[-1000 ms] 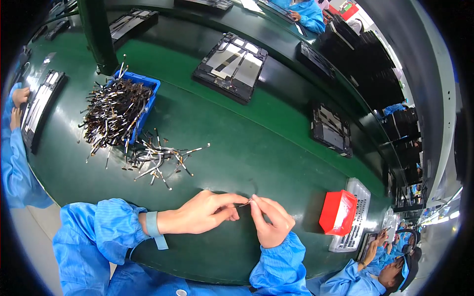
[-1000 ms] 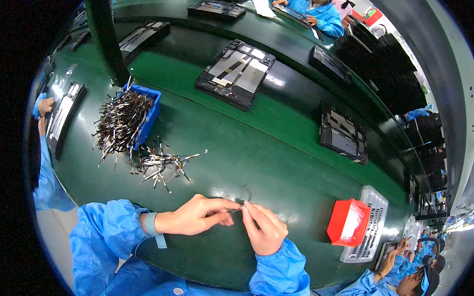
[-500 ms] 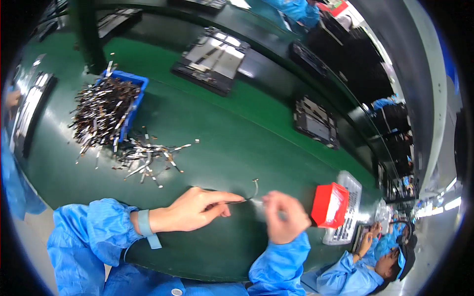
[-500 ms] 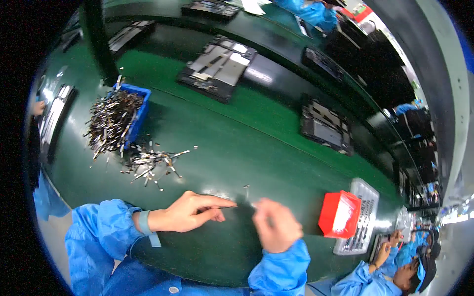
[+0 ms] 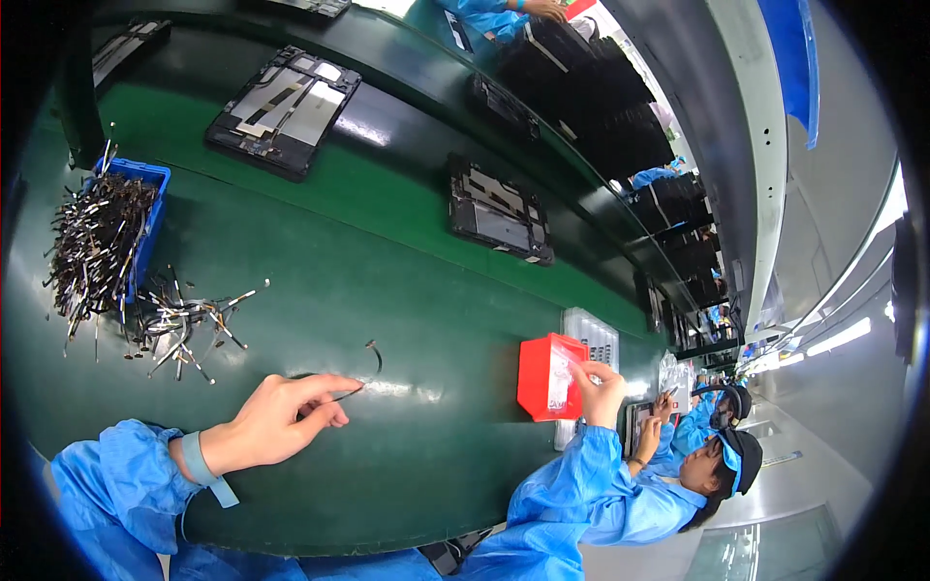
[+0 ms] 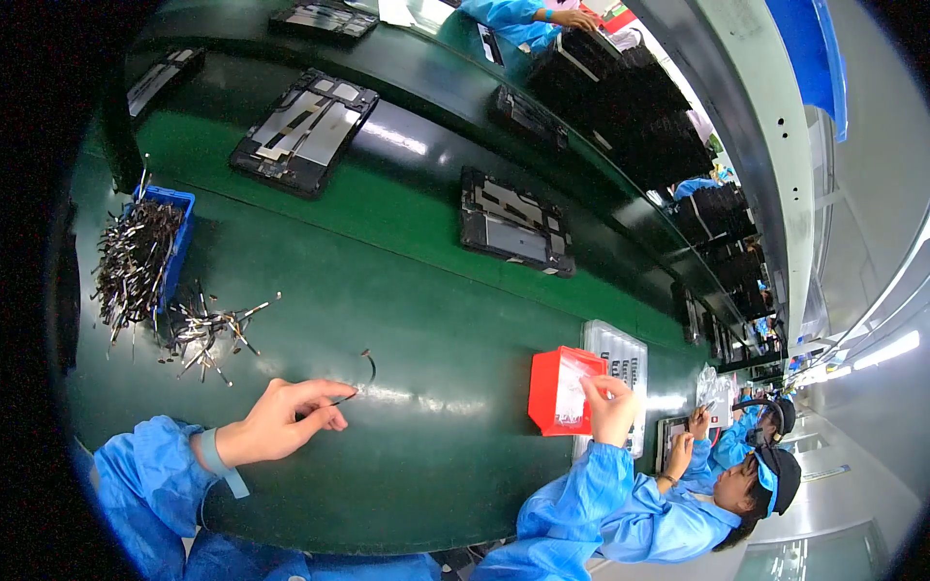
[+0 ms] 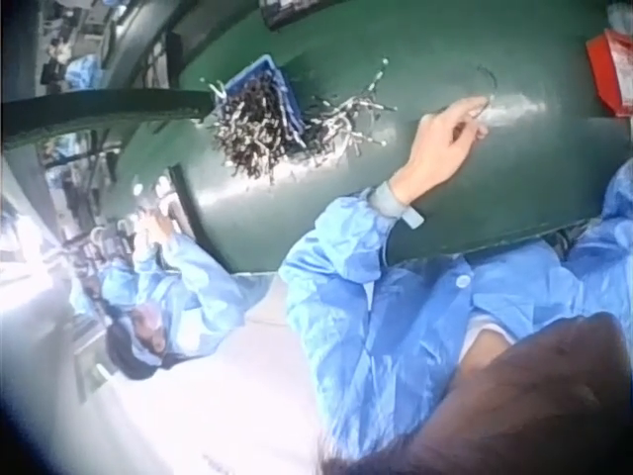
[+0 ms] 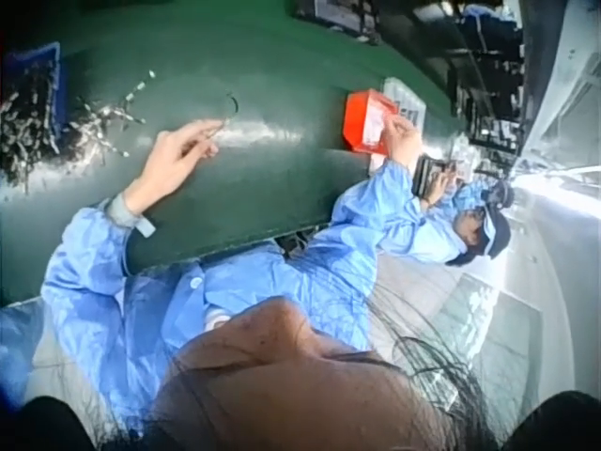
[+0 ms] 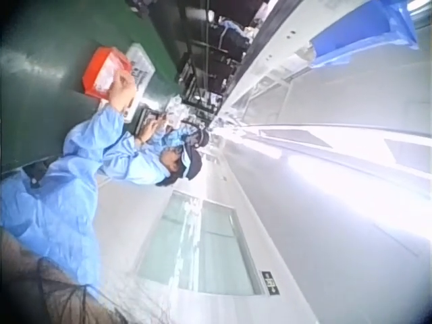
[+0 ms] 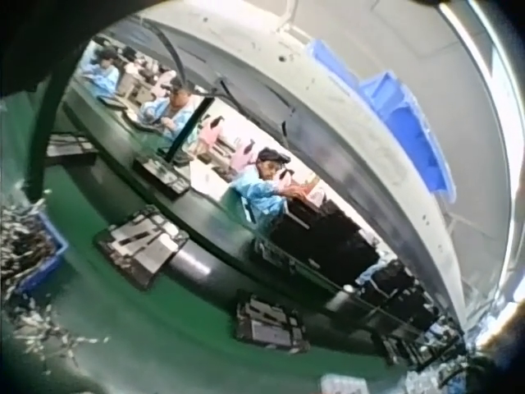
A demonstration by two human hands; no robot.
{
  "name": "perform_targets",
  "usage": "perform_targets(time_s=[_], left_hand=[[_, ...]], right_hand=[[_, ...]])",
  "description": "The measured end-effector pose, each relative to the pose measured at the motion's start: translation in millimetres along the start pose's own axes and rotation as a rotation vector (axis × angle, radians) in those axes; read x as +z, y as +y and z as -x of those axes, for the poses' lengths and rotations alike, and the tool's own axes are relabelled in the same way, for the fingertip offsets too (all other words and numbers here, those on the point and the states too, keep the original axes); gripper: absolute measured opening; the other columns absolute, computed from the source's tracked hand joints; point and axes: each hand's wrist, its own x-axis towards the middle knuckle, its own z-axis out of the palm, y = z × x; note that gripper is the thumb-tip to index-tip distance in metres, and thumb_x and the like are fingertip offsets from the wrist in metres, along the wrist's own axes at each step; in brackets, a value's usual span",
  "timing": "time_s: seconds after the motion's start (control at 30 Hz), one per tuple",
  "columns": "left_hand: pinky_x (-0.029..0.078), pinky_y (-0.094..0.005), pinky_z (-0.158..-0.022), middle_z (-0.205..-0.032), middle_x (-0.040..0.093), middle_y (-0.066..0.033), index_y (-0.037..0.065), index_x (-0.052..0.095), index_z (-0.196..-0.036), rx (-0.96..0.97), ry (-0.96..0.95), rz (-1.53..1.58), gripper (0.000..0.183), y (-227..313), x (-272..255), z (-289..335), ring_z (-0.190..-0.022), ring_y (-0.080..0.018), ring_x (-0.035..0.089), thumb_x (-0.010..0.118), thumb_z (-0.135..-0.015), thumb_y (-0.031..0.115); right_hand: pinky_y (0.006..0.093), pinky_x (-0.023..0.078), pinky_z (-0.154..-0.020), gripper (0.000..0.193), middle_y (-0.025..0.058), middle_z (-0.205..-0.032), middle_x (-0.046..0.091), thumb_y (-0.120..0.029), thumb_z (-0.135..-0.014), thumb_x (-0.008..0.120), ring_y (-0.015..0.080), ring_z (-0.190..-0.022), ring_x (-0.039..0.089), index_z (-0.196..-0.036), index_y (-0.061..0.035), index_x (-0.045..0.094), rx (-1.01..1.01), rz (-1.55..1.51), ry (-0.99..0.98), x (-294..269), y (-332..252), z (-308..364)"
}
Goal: The person installs ribbon cables by hand, connecting electronic components within tablet frames on an assembly line.
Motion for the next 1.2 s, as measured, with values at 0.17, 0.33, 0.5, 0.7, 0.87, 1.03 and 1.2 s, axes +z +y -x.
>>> perform_targets(time_s=[0.17, 0.33, 0.5, 0.7, 0.87, 1.03, 1.2], left_hand=[[0.057, -0.0311, -0.073, -0.084, 0.072, -0.0107, 0.006, 0.058, -0.123, 0.004, -0.009, 0.006, 0.04, -0.9, 5.2, -5.6, -0.078, -0.0213, 0.072, 0.051, -0.084, -0.001], [0.057, -0.0317, -0.072, -0.085, 0.072, -0.0094, 0.008, 0.057, -0.123, 0.006, -0.01, -0.015, 0.04, 1.7, 6.2, -5.6, -0.076, -0.0222, 0.071, 0.052, -0.084, 0.001], [0.057, -0.0336, -0.07, -0.085, 0.072, -0.0076, 0.01, 0.056, -0.124, -0.01, -0.018, -0.046, 0.041, 0.7, 4.8, -2.6, -0.074, -0.0249, 0.071, 0.053, -0.084, 0.004], [0.057, -0.0356, -0.068, -0.086, 0.072, -0.0069, 0.009, 0.055, -0.122, 0.085, -0.048, -0.067, 0.038, -1.7, 14.9, -6.2, -0.072, -0.0257, 0.07, 0.053, -0.084, 0.005], [0.056, -0.0359, -0.065, -0.087, 0.072, -0.006, 0.009, 0.055, -0.12, 0.032, -0.071, -0.085, 0.037, 6.2, 14.8, -4.8, -0.068, -0.0253, 0.069, 0.055, -0.083, 0.007], [0.055, -0.035, -0.065, -0.087, 0.072, -0.0058, 0.01, 0.055, -0.119, -0.029, -0.048, -0.091, 0.035, 7.9, 13.1, -2.9, -0.07, -0.0243, 0.07, 0.054, -0.084, 0.006], [0.054, -0.0344, -0.071, -0.086, 0.072, -0.0072, 0.005, 0.061, -0.111, 0.192, 0.171, 0.006, 0.027, 20.4, 18.4, -8.1, -0.076, -0.0216, 0.07, 0.056, -0.084, 0.003]], right_hand=[[0.0313, 0.054, -0.076, 0.021, 0.0097, -0.079, 0.072, -0.004, -0.07, 0.076, 0.021, -0.076, 0.069, -0.091, -0.0013, 0.073, -0.011, -0.005, -0.079, -6.0, 4.0, -40.7], [0.0292, 0.055, -0.067, 0.028, 0.0123, -0.076, 0.072, -0.011, -0.074, 0.075, 0.0165, -0.068, 0.07, -0.102, -0.0025, 0.073, 0.125, 0.144, -0.497, -3.0, -14.6, -111.2], [0.0288, 0.054, -0.063, 0.034, 0.0089, -0.079, 0.072, -0.028, -0.075, 0.079, 0.0131, -0.066, 0.067, -0.096, -0.0018, 0.074, 0.18, 0.277, -0.602, 34.9, -42.6, -190.6], [0.0393, 0.051, -0.092, 0.103, 0.0208, -0.136, 0.052, -0.064, -0.067, 0.075, 0.0329, -0.123, 0.052, -0.138, 0.0026, 0.044, 0.263, 0.181, -0.464, 126.9, 15.2, -246.6], [0.0335, 0.058, -0.058, 0.119, 0.0195, -0.134, 0.05, -0.06, -0.061, 0.082, 0.0278, -0.1, 0.061, -0.147, 0.002, 0.028, 0.522, -0.014, -0.488, 144.2, 5.8, -250.2], [0.0337, 0.048, -0.056, 0.061, 0.011, -0.1, 0.067, -0.044, -0.07, 0.082, 0.0202, -0.076, 0.064, -0.11, -0.0022, 0.064, 0.559, -0.547, -0.436, 155.0, -22.9, -236.8], [0.037, 0.053, -0.077, 0.028, 0.0093, -0.095, 0.067, -0.013, -0.083, 0.072, 0.0219, -0.086, 0.065, -0.107, -0.0022, 0.063, 0.581, -1.278, -0.263, 133.9, -31.7, -244.6]])
